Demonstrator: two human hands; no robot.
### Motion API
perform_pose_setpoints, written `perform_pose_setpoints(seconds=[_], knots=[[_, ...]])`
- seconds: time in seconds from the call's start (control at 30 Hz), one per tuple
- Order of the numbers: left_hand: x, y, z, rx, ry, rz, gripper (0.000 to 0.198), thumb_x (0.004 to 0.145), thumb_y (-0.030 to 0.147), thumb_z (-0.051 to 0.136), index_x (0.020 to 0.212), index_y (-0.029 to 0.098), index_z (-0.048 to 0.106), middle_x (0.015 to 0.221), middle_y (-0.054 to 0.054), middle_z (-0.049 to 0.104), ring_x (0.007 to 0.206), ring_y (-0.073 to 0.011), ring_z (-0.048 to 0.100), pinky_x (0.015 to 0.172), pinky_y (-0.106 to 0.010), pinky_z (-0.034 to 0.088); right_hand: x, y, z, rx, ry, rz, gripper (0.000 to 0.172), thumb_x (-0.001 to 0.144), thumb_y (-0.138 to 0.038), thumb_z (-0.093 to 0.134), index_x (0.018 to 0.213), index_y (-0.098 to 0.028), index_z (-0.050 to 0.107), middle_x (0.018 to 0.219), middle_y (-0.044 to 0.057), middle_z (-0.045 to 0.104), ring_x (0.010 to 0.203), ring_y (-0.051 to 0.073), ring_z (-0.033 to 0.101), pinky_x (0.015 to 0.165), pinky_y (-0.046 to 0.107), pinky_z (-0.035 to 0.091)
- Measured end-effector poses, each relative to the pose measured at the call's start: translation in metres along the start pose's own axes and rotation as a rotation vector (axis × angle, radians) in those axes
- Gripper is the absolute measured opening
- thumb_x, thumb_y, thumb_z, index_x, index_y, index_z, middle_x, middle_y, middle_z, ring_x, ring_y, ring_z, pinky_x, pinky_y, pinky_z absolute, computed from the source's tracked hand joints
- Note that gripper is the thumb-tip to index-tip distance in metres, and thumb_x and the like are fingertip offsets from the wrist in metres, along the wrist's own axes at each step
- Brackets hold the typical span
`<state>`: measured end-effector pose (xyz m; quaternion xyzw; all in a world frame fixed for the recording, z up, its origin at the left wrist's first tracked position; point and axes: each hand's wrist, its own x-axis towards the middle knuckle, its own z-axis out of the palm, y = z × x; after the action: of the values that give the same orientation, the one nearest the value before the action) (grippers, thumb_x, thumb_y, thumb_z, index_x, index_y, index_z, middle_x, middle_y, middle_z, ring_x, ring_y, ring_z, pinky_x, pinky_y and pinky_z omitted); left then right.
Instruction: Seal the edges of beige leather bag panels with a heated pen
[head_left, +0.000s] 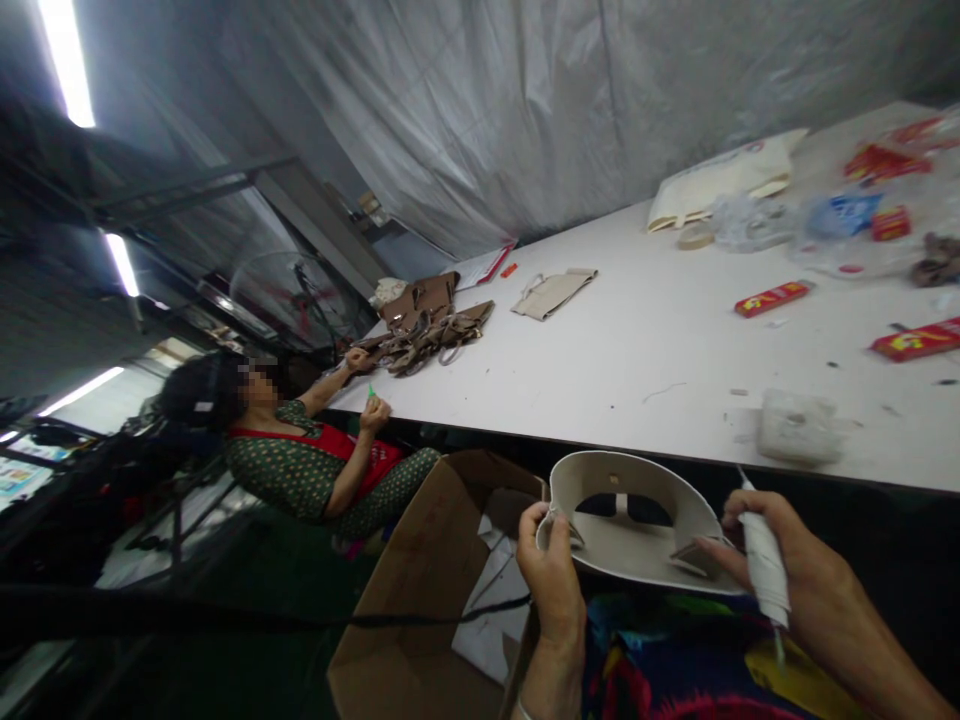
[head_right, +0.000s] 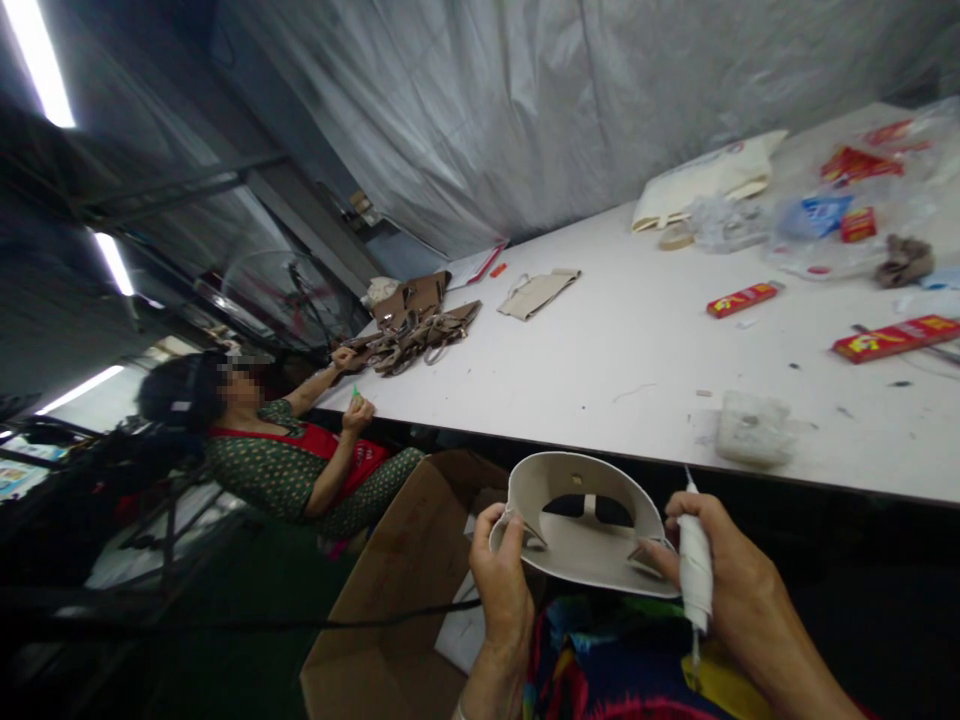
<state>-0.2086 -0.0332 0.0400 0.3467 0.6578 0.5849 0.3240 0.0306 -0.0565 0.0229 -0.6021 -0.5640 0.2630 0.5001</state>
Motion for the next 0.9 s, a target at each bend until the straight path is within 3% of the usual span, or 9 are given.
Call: perform_pose_setpoints(seconds=[0.1, 0.2, 0.3, 0.43, 0.5, 0.6, 0.7, 0.8, 0.9], knots=[[-0.010, -0.004, -0.010, -0.017, -0.045, 0.023, 0.026, 0.087, 0.037, 0.072, 0.105, 0.018, 0.068, 0.096, -0.004, 0.070, 0.088, -0.0198, 0.065, 0.081, -0.029, 0.051, -0.001, -0.001, -0.003, 0.050, -0.043, 0.064, 0.041, 0.082, -0.063, 0.076, 0.094, -0.028, 0.060, 0.064, -0.003, 0.062, 0.044, 0.016, 0.056, 0.039, 0.024, 0.044], [-0.009, -0.006, -0.026, -0.091, -0.067, 0.099, 0.029, 0.091, 0.045, 0.068, 0.105, 0.019, 0.070, 0.099, -0.005, 0.068, 0.093, -0.0208, 0.064, 0.082, -0.029, 0.051, -0.002, 0.000, -0.005, 0.074, -0.015, 0.079, 0.041, 0.082, -0.064, 0.076, 0.096, -0.028, 0.062, 0.074, -0.001, 0.068, 0.048, 0.017, 0.058, 0.041, 0.025, 0.045], [0.009, 0.002, -0.042, -0.200, -0.002, 0.174, 0.033, 0.091, 0.051, 0.065, 0.099, 0.020, 0.069, 0.087, -0.002, 0.065, 0.081, -0.0178, 0.060, 0.076, -0.028, 0.049, -0.002, 0.006, -0.006, 0.090, 0.010, 0.090, 0.040, 0.083, -0.060, 0.079, 0.099, -0.028, 0.062, 0.093, 0.002, 0.073, 0.065, 0.020, 0.067, 0.052, 0.026, 0.053], [0.050, 0.031, -0.048, -0.215, 0.019, 0.272, 0.024, 0.084, 0.041, 0.075, 0.089, 0.019, 0.069, 0.073, 0.002, 0.059, 0.069, -0.0138, 0.053, 0.069, -0.025, 0.045, 0.003, -0.006, -0.013, 0.222, -0.048, 0.091, 0.033, 0.085, -0.051, 0.081, 0.091, -0.026, 0.060, 0.090, 0.002, 0.073, 0.074, 0.020, 0.069, 0.060, 0.026, 0.055], [0.065, 0.052, -0.041, -0.199, -0.187, 0.257, 0.022, 0.080, 0.037, 0.079, 0.090, 0.019, 0.073, 0.076, 0.000, 0.063, 0.072, -0.0154, 0.056, 0.071, -0.026, 0.047, 0.008, -0.021, -0.017, 0.293, -0.066, 0.080, 0.032, 0.084, -0.048, 0.082, 0.087, -0.026, 0.060, 0.086, 0.001, 0.074, 0.073, 0.019, 0.069, 0.062, 0.026, 0.056], [0.069, 0.086, -0.017, -0.042, -0.715, 0.260, 0.021, 0.082, 0.032, 0.078, 0.097, 0.018, 0.080, 0.095, -0.009, 0.072, 0.088, -0.0227, 0.065, 0.085, -0.034, 0.053, 0.012, -0.040, -0.019, 0.359, -0.114, 0.060, 0.024, 0.087, -0.041, 0.082, 0.088, -0.025, 0.064, 0.086, 0.000, 0.073, 0.071, 0.017, 0.068, 0.061, 0.024, 0.055], [0.054, 0.112, 0.017, 0.178, -1.175, 0.376, 0.035, 0.084, 0.030, 0.080, 0.117, 0.022, 0.080, 0.122, -0.014, 0.074, 0.117, -0.0314, 0.066, 0.107, -0.042, 0.049, 0.012, -0.045, -0.015, 0.353, -0.137, 0.030, 0.016, 0.090, -0.036, 0.080, 0.090, -0.025, 0.068, 0.087, 0.000, 0.073, 0.071, 0.016, 0.066, 0.061, 0.022, 0.053], [0.039, 0.116, 0.051, 0.339, -1.399, 0.492, 0.051, 0.081, 0.031, 0.083, 0.132, 0.026, 0.074, 0.129, -0.013, 0.074, 0.120, -0.0325, 0.067, 0.108, -0.042, 0.048, 0.011, -0.041, -0.012, 0.359, -0.112, 0.021, 0.014, 0.091, -0.033, 0.080, 0.094, -0.025, 0.069, 0.090, 0.000, 0.073, 0.072, 0.015, 0.066, 0.063, 0.023, 0.053], [0.033, 0.101, 0.073, 0.400, -1.461, 0.493, 0.046, 0.083, 0.023, 0.077, 0.128, 0.027, 0.076, 0.119, -0.009, 0.078, 0.109, -0.0301, 0.072, 0.100, -0.039, 0.051, 0.012, -0.036, -0.011, 0.355, -0.073, 0.043, 0.015, 0.091, -0.034, 0.080, 0.094, -0.024, 0.069, 0.093, 0.001, 0.074, 0.075, 0.017, 0.067, 0.065, 0.024, 0.053]])
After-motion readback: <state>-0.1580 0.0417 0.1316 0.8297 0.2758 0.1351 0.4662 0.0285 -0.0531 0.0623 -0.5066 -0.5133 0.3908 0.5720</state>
